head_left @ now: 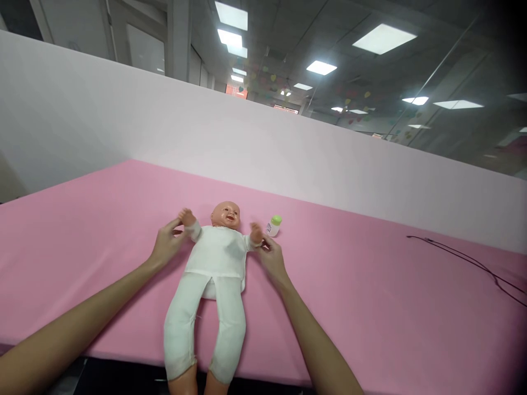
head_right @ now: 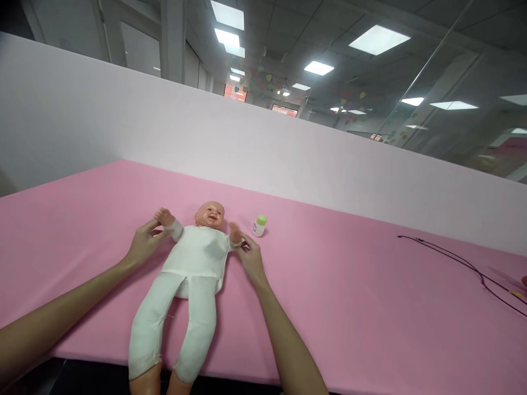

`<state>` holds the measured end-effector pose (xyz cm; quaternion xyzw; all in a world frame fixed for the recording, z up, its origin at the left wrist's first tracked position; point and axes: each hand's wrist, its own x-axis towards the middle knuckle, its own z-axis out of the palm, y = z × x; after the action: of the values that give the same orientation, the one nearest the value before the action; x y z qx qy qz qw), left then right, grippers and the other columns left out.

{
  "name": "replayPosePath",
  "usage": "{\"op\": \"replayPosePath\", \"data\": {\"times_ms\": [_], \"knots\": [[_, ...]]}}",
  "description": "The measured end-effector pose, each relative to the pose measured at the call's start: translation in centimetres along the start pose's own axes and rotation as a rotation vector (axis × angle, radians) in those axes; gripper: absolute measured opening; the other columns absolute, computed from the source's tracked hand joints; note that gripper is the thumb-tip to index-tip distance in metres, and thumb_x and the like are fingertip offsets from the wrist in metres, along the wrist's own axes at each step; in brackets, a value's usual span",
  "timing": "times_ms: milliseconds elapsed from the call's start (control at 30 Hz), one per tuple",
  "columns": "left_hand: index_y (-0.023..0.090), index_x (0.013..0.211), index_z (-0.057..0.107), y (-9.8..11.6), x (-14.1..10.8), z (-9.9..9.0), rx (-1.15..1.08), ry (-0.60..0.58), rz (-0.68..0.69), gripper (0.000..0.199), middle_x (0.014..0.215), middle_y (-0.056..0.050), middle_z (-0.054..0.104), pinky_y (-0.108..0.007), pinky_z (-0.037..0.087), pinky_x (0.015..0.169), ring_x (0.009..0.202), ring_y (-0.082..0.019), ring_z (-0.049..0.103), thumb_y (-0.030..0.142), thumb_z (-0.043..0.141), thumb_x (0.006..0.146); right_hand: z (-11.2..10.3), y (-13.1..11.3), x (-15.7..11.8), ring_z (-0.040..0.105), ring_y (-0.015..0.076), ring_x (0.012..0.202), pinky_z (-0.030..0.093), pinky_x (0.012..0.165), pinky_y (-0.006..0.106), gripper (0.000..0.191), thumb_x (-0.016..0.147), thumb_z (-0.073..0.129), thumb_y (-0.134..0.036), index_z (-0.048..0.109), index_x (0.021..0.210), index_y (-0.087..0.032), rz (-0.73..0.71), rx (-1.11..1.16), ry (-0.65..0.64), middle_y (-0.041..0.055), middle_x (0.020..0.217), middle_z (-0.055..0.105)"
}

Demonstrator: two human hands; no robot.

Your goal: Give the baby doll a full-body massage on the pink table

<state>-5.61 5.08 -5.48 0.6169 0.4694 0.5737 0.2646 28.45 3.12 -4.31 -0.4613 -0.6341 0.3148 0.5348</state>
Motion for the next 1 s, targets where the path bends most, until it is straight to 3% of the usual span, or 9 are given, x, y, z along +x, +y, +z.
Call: {"op": "replayPosePath", "data": {"times_ms": [100,200,333,500,633,700,800,900,1000], "knots": [[0.016,0.103,0.068,-0.9,0.9,-0.5,-0.209,0.109,-0.295,0.051,0.104,-0.012,0.076,-0.039,0.06,0.081,0.093,-0.029,0.072,0.058,0.077,0.076,-0.7,1.7,0.7,0.061,0.0202,0.07,0.055,0.065,0.035,0.044,0.07,0.085,-0.053,0.073,0.1,-0.023,0.231,0.283,0.256,0.0047,0.085,0.071],[0.015,0.097,0.066,-1.2,1.2,-0.8,-0.247,0.076,-0.395,0.059,0.094,-0.01,0.074,-0.037,0.06,0.073,0.082,-0.026,0.072,0.067,0.078,0.071,-1.0,2.4,0.9,0.055,0.0194,0.063,0.054,0.059,0.035,0.046,0.061,0.09,-0.056,0.072,0.09,-0.025,0.329,0.384,0.297,0.0029,0.073,0.065],[0.018,0.112,0.07,-0.3,0.7,-0.4,-0.126,-0.017,-0.115,0.047,0.112,-0.011,0.076,-0.038,0.059,0.083,0.1,-0.029,0.071,0.053,0.076,0.081,-0.7,0.8,0.6,0.067,0.0227,0.083,0.059,0.077,0.037,0.052,0.062,0.092,-0.049,0.076,0.105,-0.023,0.202,0.294,0.177,0.0057,0.095,0.074],[0.027,0.113,0.079,0.2,-0.3,0.2,0.192,-0.268,0.428,0.027,0.12,-0.009,0.077,-0.045,0.054,0.099,0.114,-0.028,0.067,0.033,0.057,0.099,0.3,-1.8,-0.8,0.065,0.0295,0.12,0.052,0.105,0.049,0.026,0.089,0.075,-0.039,0.082,0.112,-0.031,-0.126,-0.096,-0.351,0.0072,0.128,0.073],[0.028,0.111,0.081,0.1,-0.5,0.5,0.264,-0.311,0.588,0.033,0.116,-0.008,0.079,-0.045,0.055,0.096,0.114,-0.027,0.067,0.022,0.05,0.101,0.8,-2.1,-1.3,0.064,0.0284,0.124,0.05,0.109,0.05,0.024,0.094,0.069,-0.033,0.082,0.115,-0.034,-0.198,-0.188,-0.411,0.0061,0.131,0.072],[0.027,0.113,0.08,0.3,-0.5,0.4,0.23,-0.27,0.486,0.028,0.119,-0.007,0.078,-0.044,0.054,0.097,0.115,-0.028,0.067,0.027,0.055,0.099,0.7,-1.8,-0.9,0.066,0.0284,0.122,0.052,0.105,0.047,0.027,0.09,0.073,-0.035,0.081,0.116,-0.031,-0.118,-0.115,-0.332,0.0066,0.13,0.073],[0.022,0.114,0.076,0.6,-0.2,0.2,0.06,-0.097,0.145,0.028,0.119,-0.008,0.076,-0.041,0.056,0.091,0.109,-0.03,0.069,0.036,0.067,0.091,0.1,-0.7,-0.1,0.07,0.0266,0.106,0.057,0.093,0.041,0.042,0.078,0.085,-0.041,0.078,0.116,-0.025,0.054,0.072,-0.067,0.0072,0.118,0.076],[0.016,0.105,0.071,0.2,0.4,-0.3,-0.179,0.076,-0.192,0.038,0.109,-0.011,0.076,-0.038,0.057,0.084,0.101,-0.03,0.071,0.045,0.075,0.081,-0.8,1.1,0.5,0.066,0.0198,0.074,0.058,0.07,0.034,0.047,0.068,0.09,-0.051,0.076,0.101,-0.022,0.274,0.264,0.178,0.0035,0.086,0.074],[0.015,0.096,0.067,-0.3,0.7,-0.6,-0.286,0.151,-0.353,0.044,0.098,-0.011,0.075,-0.038,0.058,0.078,0.091,-0.03,0.071,0.051,0.08,0.074,-1.3,2.3,0.6,0.055,0.0163,0.057,0.053,0.056,0.031,0.043,0.064,0.092,-0.055,0.072,0.086,-0.023,0.439,0.326,0.245,-0.0006,0.063,0.061]]}}
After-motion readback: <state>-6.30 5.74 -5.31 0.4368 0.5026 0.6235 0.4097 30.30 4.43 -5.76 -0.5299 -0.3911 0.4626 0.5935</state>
